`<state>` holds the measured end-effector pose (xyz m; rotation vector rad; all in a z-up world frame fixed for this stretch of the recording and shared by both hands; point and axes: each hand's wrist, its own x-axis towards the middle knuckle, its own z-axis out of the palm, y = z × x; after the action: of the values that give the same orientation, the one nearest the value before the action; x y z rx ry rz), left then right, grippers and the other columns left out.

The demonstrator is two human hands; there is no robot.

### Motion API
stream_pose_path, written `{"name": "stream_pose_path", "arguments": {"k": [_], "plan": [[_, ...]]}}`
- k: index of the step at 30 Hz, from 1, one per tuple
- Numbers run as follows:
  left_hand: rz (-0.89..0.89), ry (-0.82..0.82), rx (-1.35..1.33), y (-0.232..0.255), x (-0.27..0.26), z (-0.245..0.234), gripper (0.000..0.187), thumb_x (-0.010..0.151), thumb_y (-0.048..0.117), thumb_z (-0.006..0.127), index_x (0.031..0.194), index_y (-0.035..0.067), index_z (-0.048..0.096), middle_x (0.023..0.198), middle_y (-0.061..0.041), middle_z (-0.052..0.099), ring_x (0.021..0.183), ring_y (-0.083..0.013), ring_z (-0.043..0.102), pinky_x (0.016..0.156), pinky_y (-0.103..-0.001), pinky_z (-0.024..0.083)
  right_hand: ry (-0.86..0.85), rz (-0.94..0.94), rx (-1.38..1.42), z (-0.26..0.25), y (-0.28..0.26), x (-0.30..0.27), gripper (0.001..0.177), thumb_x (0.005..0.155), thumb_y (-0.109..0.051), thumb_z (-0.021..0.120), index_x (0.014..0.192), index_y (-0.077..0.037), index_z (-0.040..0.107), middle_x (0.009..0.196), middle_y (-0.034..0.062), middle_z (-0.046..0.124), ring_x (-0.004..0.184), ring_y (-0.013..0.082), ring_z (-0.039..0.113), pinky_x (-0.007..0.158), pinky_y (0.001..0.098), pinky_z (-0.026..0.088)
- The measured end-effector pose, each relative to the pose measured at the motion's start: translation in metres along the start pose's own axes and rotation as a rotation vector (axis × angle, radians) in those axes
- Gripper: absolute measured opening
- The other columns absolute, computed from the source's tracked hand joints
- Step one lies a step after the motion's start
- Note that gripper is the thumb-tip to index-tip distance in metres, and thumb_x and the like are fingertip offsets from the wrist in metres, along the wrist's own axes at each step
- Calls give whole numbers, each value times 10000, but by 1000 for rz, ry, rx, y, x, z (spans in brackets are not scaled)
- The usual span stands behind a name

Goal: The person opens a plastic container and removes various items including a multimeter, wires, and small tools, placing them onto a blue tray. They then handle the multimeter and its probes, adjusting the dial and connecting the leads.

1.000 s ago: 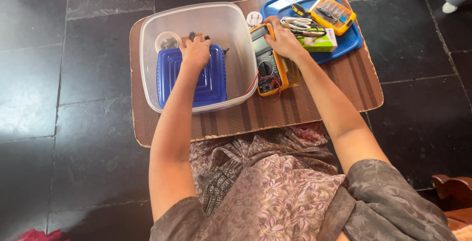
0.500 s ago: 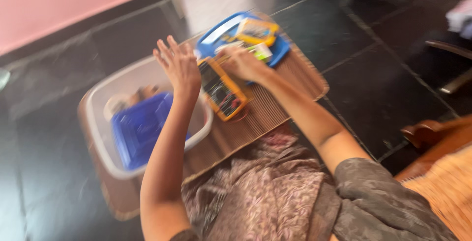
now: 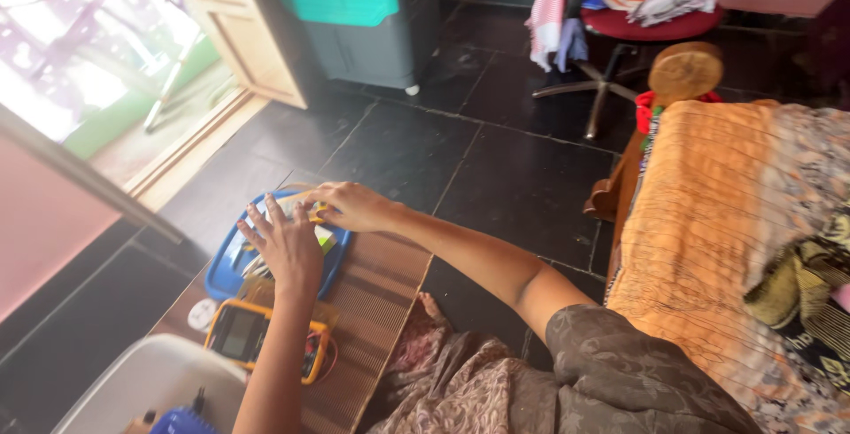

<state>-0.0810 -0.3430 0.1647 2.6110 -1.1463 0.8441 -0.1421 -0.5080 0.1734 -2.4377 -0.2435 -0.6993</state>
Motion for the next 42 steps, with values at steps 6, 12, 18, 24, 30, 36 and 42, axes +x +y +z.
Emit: {"name": "stream_pose_path", "arguments": {"k": [6,12,18,24,30,36,42], "plan": [[39,-6,-13,21,13,-9,364,939,180,584,1279,107,691,1550,-272,458,1487,-518,298,1206,-684,102,-22,92,-7,-21,4,-3,257,924,-150,678,1177,-120,711,1158,125,727,974,301,736,858,412,582],[60,-26,126,15,9,-16,351,932,178,586,1254,112,710,1540,-256,489,1484,-501,326,1211,-662,102,-45,64,15,-20,-6,-2,289,922,-142,668,1207,-113,699,1132,131,736,996,315,730,870,424,572],[20,-58,69,0,-3,-12,339,927,211,596,1219,97,726,1512,-255,506,1473,-503,341,1213,-665,103,-63,43,27,-8,-15,4,265,915,-161,681,1173,-105,698,1152,133,745,1071,326,713,895,434,570],[-18,-159,153,-29,-25,6,334,913,238,620,1218,153,730,1493,-229,525,1451,-488,366,1202,-674,84,-93,-24,14,13,-21,4,217,913,-193,696,1116,-126,730,1077,132,754,1009,332,727,882,428,573],[-113,-266,33,-69,-51,25,364,867,296,664,1200,167,736,1497,-233,509,1439,-475,369,1200,-667,82,-236,-7,122,45,-33,11,181,964,-210,635,1115,-123,684,1010,109,742,836,249,765,798,390,593],[-143,-204,70,-102,-80,33,393,870,259,667,1248,167,723,1453,-210,547,1401,-474,428,1186,-691,134,-264,-71,38,77,-52,10,165,915,-182,657,1058,-115,705,913,108,768,863,277,755,773,443,537],[-172,-133,-25,-133,-105,25,384,714,158,685,1092,130,747,1357,-206,605,1338,-475,467,1123,-706,167,-300,-214,233,109,-73,18,315,885,-87,582,1183,-102,684,1028,151,744,1005,347,715,866,443,557]]}}
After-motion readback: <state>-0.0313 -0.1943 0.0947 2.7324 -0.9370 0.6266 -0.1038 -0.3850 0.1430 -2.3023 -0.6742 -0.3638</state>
